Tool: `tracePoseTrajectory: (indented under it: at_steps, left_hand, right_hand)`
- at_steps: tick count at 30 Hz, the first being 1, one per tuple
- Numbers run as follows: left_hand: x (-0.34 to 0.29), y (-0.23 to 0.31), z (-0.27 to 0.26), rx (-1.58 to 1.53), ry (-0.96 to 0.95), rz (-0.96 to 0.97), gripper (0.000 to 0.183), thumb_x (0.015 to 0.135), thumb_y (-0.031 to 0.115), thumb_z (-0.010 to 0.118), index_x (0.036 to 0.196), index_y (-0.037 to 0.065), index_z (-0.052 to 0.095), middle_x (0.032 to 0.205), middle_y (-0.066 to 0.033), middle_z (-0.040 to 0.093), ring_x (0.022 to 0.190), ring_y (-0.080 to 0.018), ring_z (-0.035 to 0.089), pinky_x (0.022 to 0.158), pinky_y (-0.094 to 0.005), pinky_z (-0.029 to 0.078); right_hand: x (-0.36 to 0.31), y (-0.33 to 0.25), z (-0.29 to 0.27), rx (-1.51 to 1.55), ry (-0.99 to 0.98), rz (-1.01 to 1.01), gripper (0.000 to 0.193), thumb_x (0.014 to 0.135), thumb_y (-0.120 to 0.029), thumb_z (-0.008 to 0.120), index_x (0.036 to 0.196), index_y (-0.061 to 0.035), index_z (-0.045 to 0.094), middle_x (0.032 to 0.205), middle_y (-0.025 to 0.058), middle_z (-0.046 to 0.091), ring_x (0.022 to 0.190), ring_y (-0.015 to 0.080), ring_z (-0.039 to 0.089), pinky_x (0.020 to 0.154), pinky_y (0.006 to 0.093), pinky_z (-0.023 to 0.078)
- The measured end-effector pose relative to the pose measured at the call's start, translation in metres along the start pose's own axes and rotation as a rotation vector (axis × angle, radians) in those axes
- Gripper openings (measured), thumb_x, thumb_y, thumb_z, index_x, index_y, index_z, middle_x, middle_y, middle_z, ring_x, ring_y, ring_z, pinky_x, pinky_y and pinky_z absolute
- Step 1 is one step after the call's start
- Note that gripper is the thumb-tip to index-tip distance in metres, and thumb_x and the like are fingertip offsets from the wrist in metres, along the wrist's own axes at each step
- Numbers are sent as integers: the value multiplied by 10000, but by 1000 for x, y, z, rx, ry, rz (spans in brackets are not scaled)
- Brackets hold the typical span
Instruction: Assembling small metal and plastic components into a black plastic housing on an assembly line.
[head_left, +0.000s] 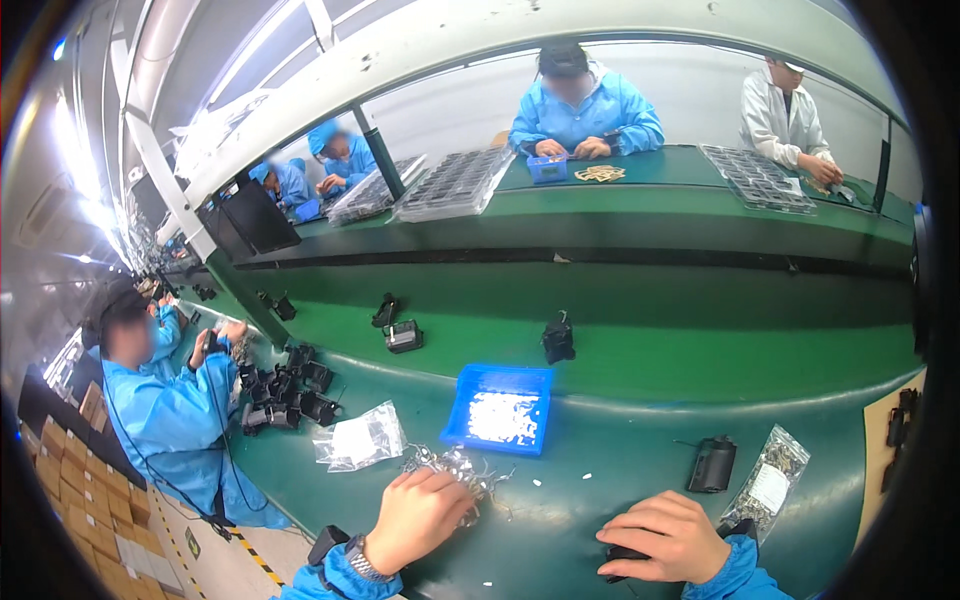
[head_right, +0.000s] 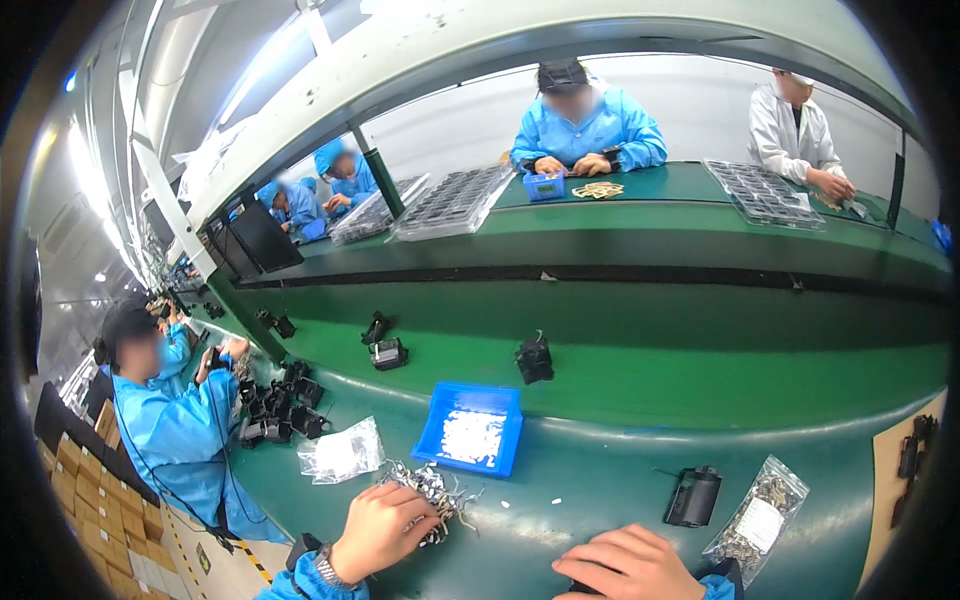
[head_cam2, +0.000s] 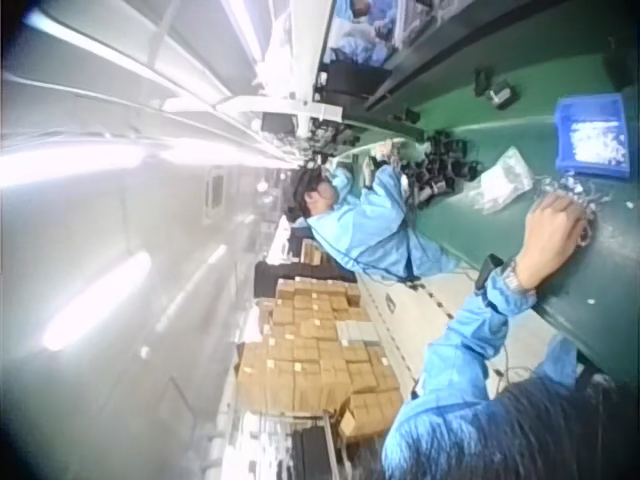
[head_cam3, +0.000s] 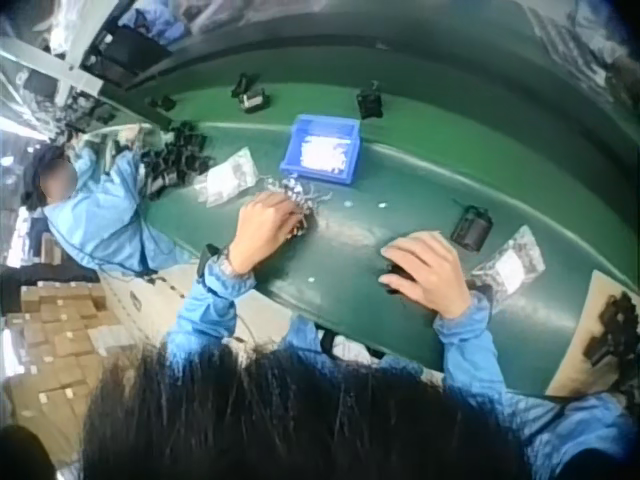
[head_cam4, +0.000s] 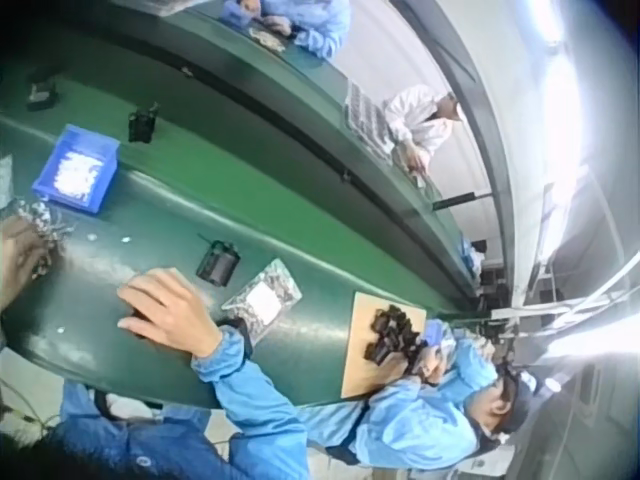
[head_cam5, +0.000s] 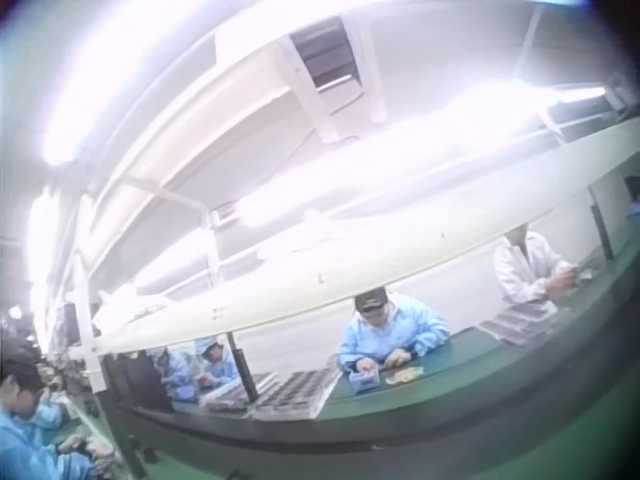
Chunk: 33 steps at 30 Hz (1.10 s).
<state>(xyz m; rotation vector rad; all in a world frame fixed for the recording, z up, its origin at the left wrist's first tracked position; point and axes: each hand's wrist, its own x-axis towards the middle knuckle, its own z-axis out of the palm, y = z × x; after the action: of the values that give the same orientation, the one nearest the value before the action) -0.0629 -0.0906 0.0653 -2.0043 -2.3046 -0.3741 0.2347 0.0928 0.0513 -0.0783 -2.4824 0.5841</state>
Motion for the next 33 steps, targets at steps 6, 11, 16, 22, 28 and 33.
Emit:
tracePoseTrajectory:
  at_steps: [6,11,16,22,28,33]
  left_hand:
    - [12,24,-26,-125,93,-118,99,868,127,787,951,106,736,770,-79,704,701,-290,678,648,-415,547]
    - [39,72,-27,-293,38,181,100,874,129,737,937,84,674,796,-97,655,755,-306,666,679,-415,532]
    - [71,100,-12,-256,40,405,159,806,117,735,957,72,714,805,-100,686,719,-278,668,652,-400,506]
    - [92,101,24,-631,177,293,163,867,102,787,1013,97,715,851,-74,730,736,-287,704,657,-373,546]
    - [72,105,67,-781,403,354,200,744,150,904,883,122,764,852,-5,736,662,-178,680,593,-293,507]
    - [69,107,71,-680,472,438,217,751,160,893,933,112,783,887,10,726,647,-145,645,564,-258,463]
  right_hand:
    - [-13,-3,-4,90,8,54,443,766,-283,893,1133,-89,739,1109,72,716,946,284,675,818,385,537]
    - [3,-18,-11,68,118,159,459,774,-202,850,1177,-26,718,1137,147,698,992,381,650,864,450,546]
    - [-3,-1,9,45,91,233,293,779,-253,914,1008,-116,795,939,10,758,786,196,697,705,317,555]
    - [-9,-4,6,72,161,394,100,855,-128,831,934,-72,808,876,56,752,725,198,681,659,315,552]
    - [-7,-12,-6,716,202,737,287,1036,-130,638,1242,46,733,1157,150,664,1042,213,632,879,307,487]
    - [-3,-21,-5,747,143,750,349,1071,-189,594,1262,78,713,1182,149,658,1098,246,625,998,335,470]
